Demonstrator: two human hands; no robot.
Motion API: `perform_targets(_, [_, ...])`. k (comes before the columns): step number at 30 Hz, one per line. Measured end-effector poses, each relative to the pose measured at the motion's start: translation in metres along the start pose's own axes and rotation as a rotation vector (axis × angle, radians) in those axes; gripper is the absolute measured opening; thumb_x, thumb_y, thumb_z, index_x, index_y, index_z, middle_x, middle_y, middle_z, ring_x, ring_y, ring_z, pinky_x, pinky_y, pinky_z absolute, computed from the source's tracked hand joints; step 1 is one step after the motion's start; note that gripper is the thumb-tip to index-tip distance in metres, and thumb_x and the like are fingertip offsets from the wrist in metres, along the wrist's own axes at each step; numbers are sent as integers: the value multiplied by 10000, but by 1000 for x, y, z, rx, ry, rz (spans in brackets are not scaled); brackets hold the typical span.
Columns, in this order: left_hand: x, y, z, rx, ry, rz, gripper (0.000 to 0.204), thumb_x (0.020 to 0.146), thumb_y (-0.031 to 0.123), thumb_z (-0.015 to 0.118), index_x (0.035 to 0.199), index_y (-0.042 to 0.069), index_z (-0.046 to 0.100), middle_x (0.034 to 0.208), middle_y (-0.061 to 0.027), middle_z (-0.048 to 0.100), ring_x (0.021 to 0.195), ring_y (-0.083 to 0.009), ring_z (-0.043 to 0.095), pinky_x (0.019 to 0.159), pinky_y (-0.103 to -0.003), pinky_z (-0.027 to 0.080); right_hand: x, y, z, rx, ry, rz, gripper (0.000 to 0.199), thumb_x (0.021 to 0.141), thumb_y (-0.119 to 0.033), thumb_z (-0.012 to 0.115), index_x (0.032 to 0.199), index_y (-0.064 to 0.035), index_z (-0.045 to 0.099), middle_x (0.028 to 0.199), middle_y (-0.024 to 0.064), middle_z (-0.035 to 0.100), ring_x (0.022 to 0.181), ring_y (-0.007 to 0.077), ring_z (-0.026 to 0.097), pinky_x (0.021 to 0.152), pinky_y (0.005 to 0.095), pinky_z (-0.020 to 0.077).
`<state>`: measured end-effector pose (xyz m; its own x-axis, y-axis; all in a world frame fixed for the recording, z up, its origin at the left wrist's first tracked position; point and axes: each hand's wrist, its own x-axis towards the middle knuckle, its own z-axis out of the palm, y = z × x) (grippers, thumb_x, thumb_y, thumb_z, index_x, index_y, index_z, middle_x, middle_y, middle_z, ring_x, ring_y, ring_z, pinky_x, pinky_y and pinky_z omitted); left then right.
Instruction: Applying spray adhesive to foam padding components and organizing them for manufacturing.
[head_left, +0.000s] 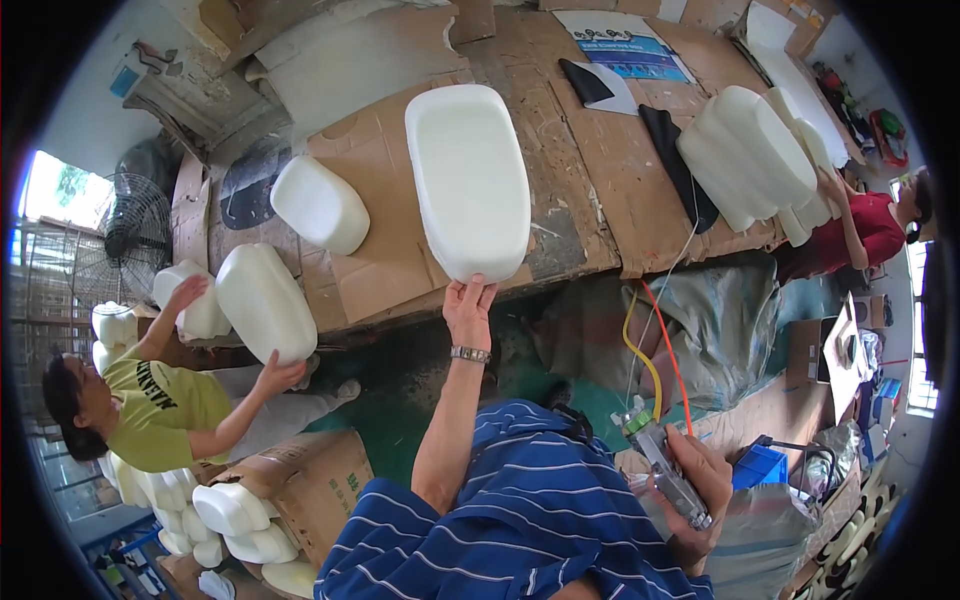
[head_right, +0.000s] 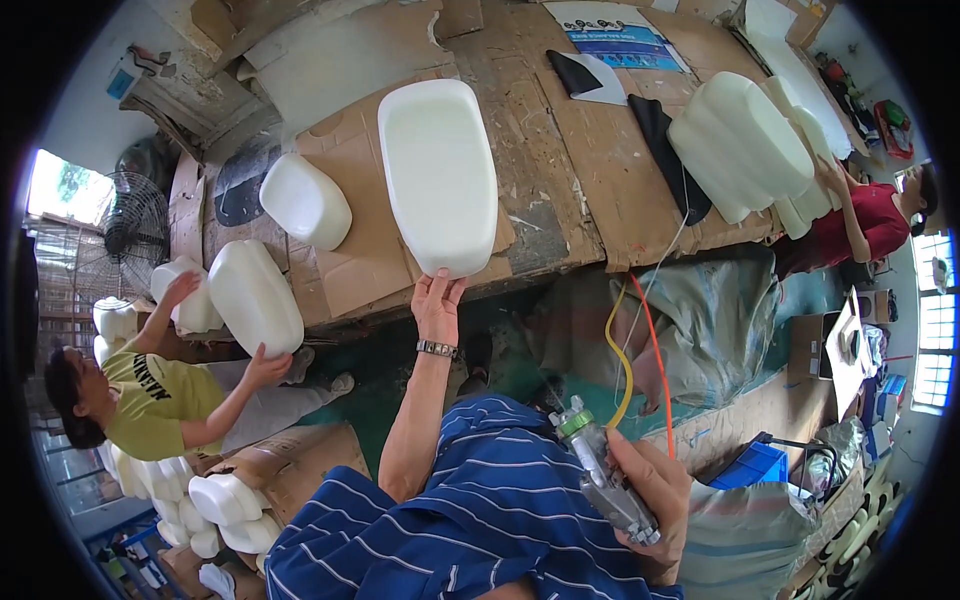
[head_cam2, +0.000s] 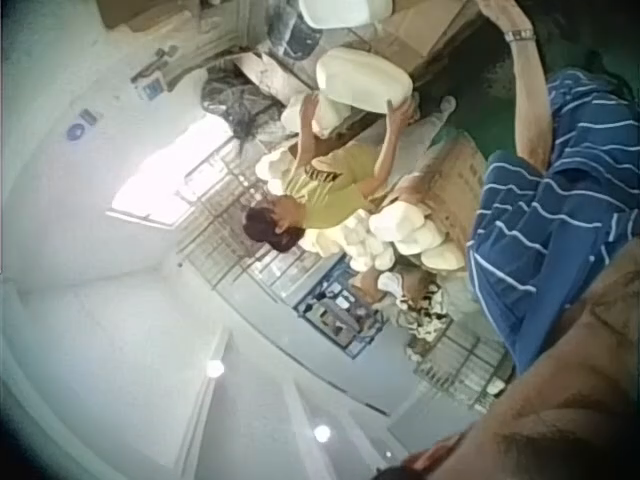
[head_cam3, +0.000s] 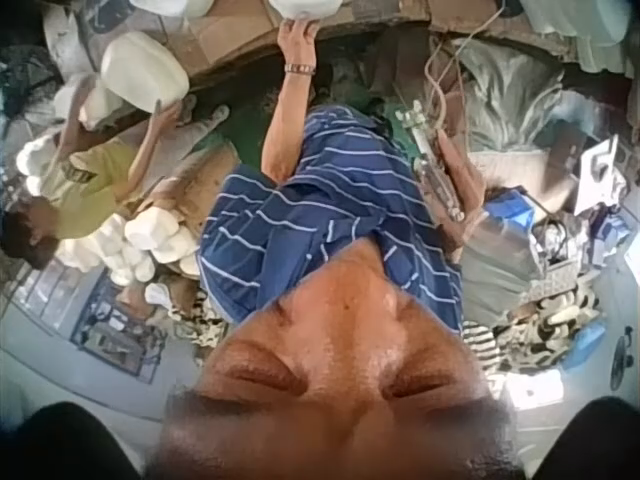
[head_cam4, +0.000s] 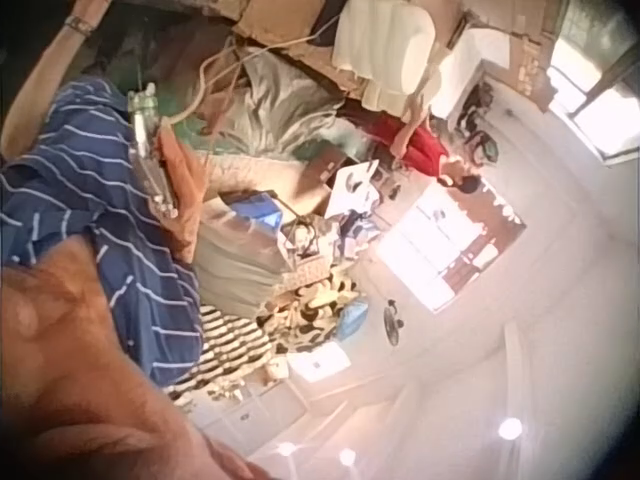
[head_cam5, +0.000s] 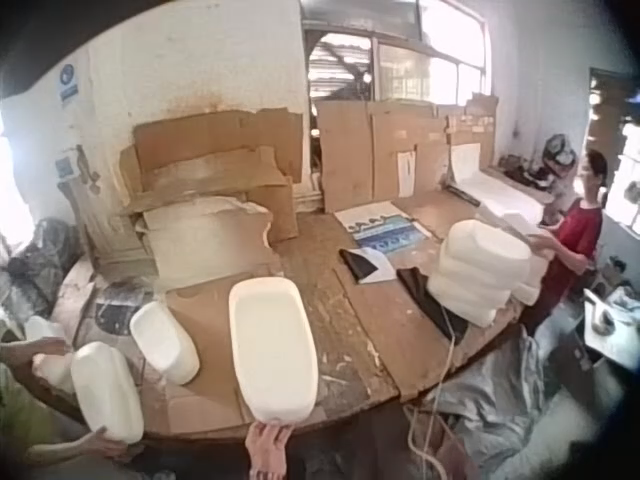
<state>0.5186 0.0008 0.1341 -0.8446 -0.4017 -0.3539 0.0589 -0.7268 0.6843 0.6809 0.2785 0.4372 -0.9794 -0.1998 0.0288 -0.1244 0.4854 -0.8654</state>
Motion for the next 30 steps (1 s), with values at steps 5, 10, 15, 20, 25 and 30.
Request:
perform_targets(5, [-2,2,2,-12,-10,18,324,929,112,727,1164,-19,546,1109,-126,686,1009,-206,692,956,-383,588,-4,5,-1,-28,64,-27,568,753,-139,741,1267,80,636,920,187,690,769,216,664,712,301,505])
perform_targets(10, [2,0,-2,-37,-40,-8,382,921,92,731,1212,-18,509,1200,-118,636,1108,-215,650,995,-391,567,-3,3,1,-138,187,35,555,747,-137,744,1246,85,643,921,203,688,761,221,661,702,303,504])
perform_targets(15, [1,-1,-4,-26,-28,-8,381,922,100,733,1208,-18,510,1190,-122,636,1108,-216,648,986,-391,570,-7,3,-4,-25,61,10,573,718,-135,776,1239,71,655,925,195,687,741,255,659,701,306,500])
perform_targets(20, [-1,0,-1,-27,-37,1,387,918,104,739,1207,-16,512,1181,-122,638,1101,-218,652,981,-391,571,-14,-1,-15,-50,14,44,574,707,-144,771,1234,60,666,963,206,704,827,278,682,763,321,497])
perform_targets(25, [-1,-2,-4,-15,-30,-1,391,914,104,743,1206,-15,512,1179,-118,637,1099,-223,653,975,-390,573,-12,-1,-23,-60,-17,84,594,712,-138,750,1249,93,642,988,214,707,852,274,686,803,309,500])
perform_targets(30, [4,0,-4,-67,-33,-10,384,909,88,738,1208,0,513,1160,-104,652,1074,-214,662,950,-380,581,2,-2,-12,-177,173,73,526,790,-52,714,1289,88,621,1007,200,711,868,228,681,823,311,508])
